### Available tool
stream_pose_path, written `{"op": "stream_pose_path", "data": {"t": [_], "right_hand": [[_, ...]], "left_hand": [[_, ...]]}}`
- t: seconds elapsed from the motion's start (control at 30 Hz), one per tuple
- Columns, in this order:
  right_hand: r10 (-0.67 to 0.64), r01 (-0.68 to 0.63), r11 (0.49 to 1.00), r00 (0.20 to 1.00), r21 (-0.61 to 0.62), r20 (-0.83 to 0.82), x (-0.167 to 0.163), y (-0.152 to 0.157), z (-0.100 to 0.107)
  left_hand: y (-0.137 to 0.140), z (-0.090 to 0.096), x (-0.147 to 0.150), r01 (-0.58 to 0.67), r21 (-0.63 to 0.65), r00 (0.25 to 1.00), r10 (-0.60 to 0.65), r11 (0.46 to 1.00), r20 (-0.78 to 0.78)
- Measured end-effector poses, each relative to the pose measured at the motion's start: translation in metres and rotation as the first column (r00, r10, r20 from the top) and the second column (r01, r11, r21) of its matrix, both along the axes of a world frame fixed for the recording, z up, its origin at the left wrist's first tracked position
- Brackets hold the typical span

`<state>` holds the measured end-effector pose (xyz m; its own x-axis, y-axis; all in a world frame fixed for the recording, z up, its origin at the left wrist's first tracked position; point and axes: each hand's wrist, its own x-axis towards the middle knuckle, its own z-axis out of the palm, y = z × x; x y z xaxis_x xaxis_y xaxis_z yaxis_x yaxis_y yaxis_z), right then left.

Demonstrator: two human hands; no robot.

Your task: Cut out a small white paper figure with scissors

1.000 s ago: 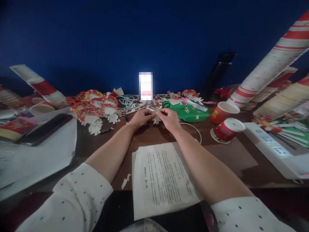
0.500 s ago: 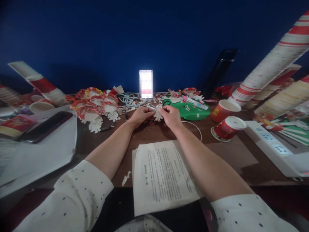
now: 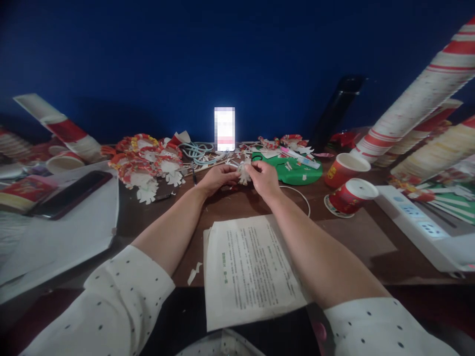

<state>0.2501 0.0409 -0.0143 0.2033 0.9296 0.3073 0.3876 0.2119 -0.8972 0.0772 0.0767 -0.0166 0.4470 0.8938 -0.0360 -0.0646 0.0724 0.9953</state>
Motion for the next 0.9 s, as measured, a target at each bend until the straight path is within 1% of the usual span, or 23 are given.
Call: {"op": "stream_pose_path", "data": {"t": [0.1,0.27,0.37,0.53,0.67,0.77,0.9], "right_hand": [[0.010,-0.010,1.000,1.000,0.005,-0.011,-0.0002,0.0003,-0.0005],[0.035,-0.035,0.999,0.999,0.006,-0.018,-0.0011,0.0000,-0.0007],[0.039,-0.039,0.999,0.999,0.002,-0.023,-0.0010,0.0003,-0.0013],[0.012,-0.012,1.000,1.000,-0.007,-0.010,-0.0004,0.0008,-0.0018],[0.000,0.000,1.000,0.999,-0.004,-0.036,0.0000,0.0006,-0.0019],[-0.002,0.002,1.000,0.999,-0.013,-0.050,0.0002,0.0005,-0.0025],[-0.007,0.004,0.999,0.995,-0.034,-0.104,-0.0002,0.0010,-0.0039]], "left_hand": [[0.0010,-0.0032,-0.0004,0.011,0.046,0.999,-0.008,0.999,-0.051],[0.0035,-0.0094,-0.0004,-0.011,0.070,0.992,0.020,0.997,-0.128],[0.0037,-0.0096,0.0003,-0.019,0.082,0.993,0.028,0.996,-0.117],[0.0010,-0.0046,0.0009,-0.007,0.059,0.995,0.012,0.998,-0.097],[-0.0002,-0.0020,0.0008,0.012,0.057,0.996,-0.007,0.998,-0.093],[0.0000,-0.0019,0.0010,-0.005,0.055,0.995,0.010,0.998,-0.096],[-0.0013,-0.0005,0.0014,-0.018,0.022,0.994,0.021,1.000,-0.107]]}}
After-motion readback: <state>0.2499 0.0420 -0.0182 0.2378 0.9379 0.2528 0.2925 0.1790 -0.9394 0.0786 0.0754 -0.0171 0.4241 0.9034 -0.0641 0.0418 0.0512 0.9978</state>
